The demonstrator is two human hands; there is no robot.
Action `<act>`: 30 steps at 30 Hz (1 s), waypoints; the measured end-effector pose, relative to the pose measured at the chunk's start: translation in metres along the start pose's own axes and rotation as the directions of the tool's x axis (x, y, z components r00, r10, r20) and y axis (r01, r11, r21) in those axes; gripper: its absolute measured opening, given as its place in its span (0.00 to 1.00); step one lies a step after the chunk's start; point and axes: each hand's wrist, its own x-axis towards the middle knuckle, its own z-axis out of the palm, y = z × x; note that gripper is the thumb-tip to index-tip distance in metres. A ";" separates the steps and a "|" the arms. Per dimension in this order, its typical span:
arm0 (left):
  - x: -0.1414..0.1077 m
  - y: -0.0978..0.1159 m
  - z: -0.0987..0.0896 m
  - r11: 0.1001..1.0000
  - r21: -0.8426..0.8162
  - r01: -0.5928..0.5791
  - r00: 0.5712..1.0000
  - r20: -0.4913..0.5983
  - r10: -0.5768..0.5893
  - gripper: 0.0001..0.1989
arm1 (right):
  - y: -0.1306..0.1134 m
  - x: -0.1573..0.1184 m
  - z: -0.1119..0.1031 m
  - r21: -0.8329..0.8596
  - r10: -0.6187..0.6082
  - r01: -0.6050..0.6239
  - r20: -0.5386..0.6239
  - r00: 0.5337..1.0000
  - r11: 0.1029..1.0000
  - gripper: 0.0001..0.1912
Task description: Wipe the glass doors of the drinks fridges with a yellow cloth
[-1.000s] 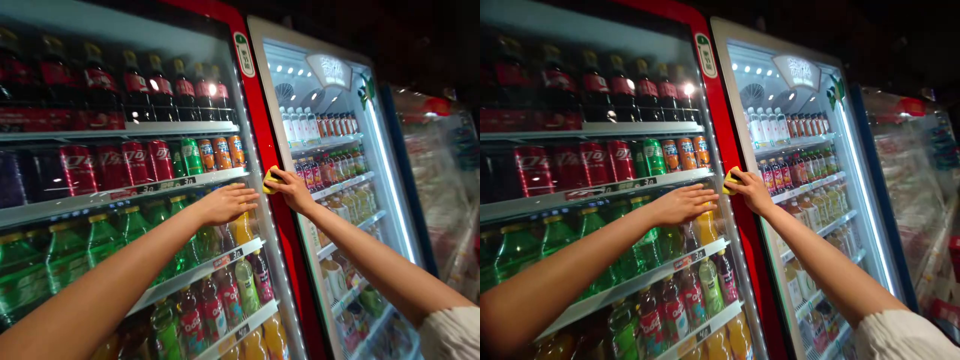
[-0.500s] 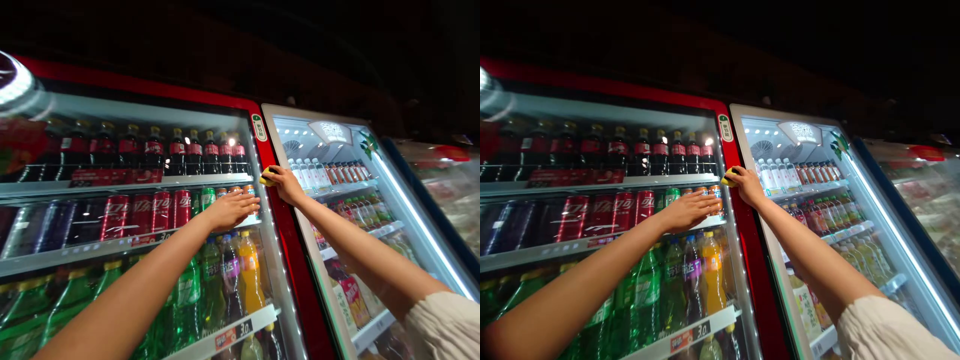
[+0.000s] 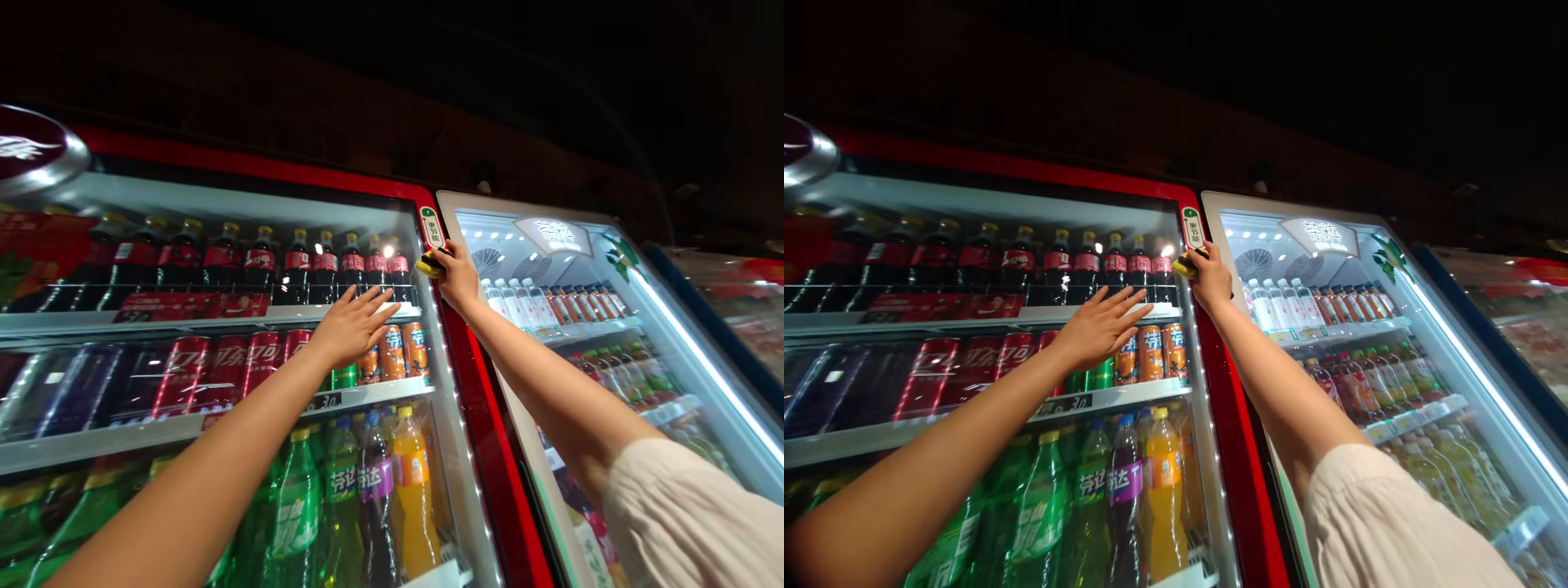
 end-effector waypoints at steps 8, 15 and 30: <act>-0.002 0.008 -0.004 0.999 0.031 0.025 0.999 0.034 -0.026 0.26 | 0.002 -0.049 -0.002 -0.005 -0.208 0.208 0.000 0.978 0.978 0.22; -0.003 0.008 0.002 1.000 0.000 0.018 1.000 -0.005 -0.018 0.26 | -0.002 -0.023 -0.009 -0.076 -0.182 0.194 0.137 0.974 0.978 0.26; -0.016 0.010 0.011 0.964 -0.033 0.263 0.952 -0.154 -0.265 0.38 | -0.026 -0.020 0.011 -0.054 -0.303 0.310 0.103 0.947 0.949 0.29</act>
